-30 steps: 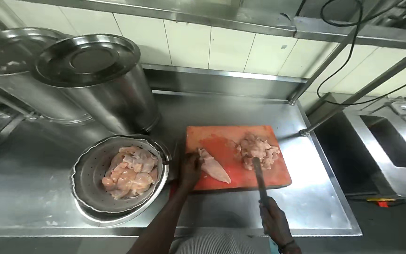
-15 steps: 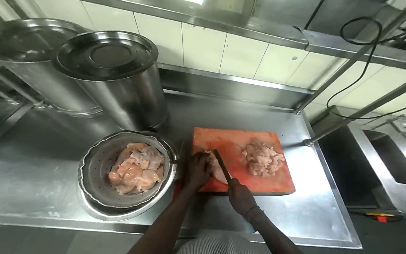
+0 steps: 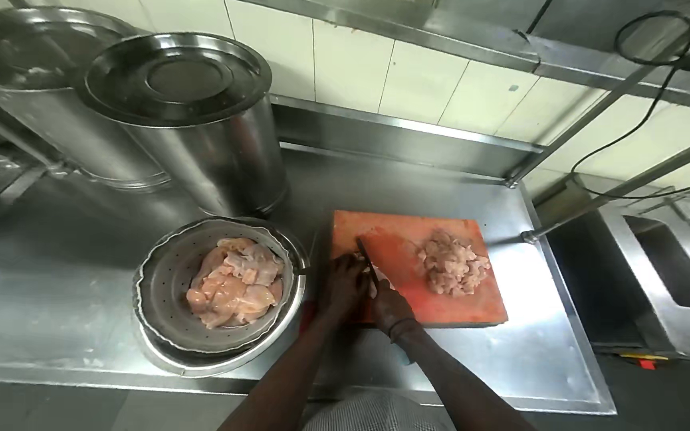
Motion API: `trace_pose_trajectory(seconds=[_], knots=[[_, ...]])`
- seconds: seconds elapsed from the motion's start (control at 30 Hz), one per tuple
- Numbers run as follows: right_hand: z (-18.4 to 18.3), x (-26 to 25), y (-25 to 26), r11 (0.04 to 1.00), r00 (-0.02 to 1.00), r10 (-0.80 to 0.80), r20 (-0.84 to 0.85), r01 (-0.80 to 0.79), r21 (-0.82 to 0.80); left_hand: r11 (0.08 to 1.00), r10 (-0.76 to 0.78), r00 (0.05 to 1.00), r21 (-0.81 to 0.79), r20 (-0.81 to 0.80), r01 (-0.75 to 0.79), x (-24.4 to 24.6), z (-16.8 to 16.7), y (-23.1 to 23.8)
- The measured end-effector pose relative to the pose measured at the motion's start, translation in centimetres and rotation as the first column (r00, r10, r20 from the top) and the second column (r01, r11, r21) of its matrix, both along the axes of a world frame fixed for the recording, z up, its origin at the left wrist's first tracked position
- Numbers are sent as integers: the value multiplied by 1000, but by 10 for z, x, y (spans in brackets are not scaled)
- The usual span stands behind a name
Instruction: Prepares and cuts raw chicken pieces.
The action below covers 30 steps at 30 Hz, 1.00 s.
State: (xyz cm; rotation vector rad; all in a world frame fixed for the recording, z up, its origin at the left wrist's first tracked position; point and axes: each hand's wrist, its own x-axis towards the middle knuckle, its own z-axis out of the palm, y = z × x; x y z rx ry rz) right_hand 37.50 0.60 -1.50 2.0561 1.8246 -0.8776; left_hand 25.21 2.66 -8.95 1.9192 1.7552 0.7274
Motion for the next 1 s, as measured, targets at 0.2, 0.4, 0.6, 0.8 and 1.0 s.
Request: trace_pose_trajectory(seconds=[0.2, 0.4, 0.6, 0.8, 1.0], knots=[[-7, 9, -25, 999, 998, 46, 48, -47, 14, 998, 16, 999, 52, 29, -18, 1, -8, -1], [-17, 12, -32, 998, 995, 54, 85, -53, -20, 998, 36, 995, 38, 90, -40, 4, -8, 2], [-20, 34, -66, 998, 997, 69, 31, -69, 3, 993, 50, 997, 108, 55, -55, 3, -14, 1], [66, 62, -114, 935, 996, 32, 88, 1, -355, 992, 46, 992, 108, 117, -59, 3, -2, -9], [-16, 109, -121, 1000, 1000, -5, -3, 5, 1, 988, -50, 999, 146, 15, 47, 10, 8, -9]])
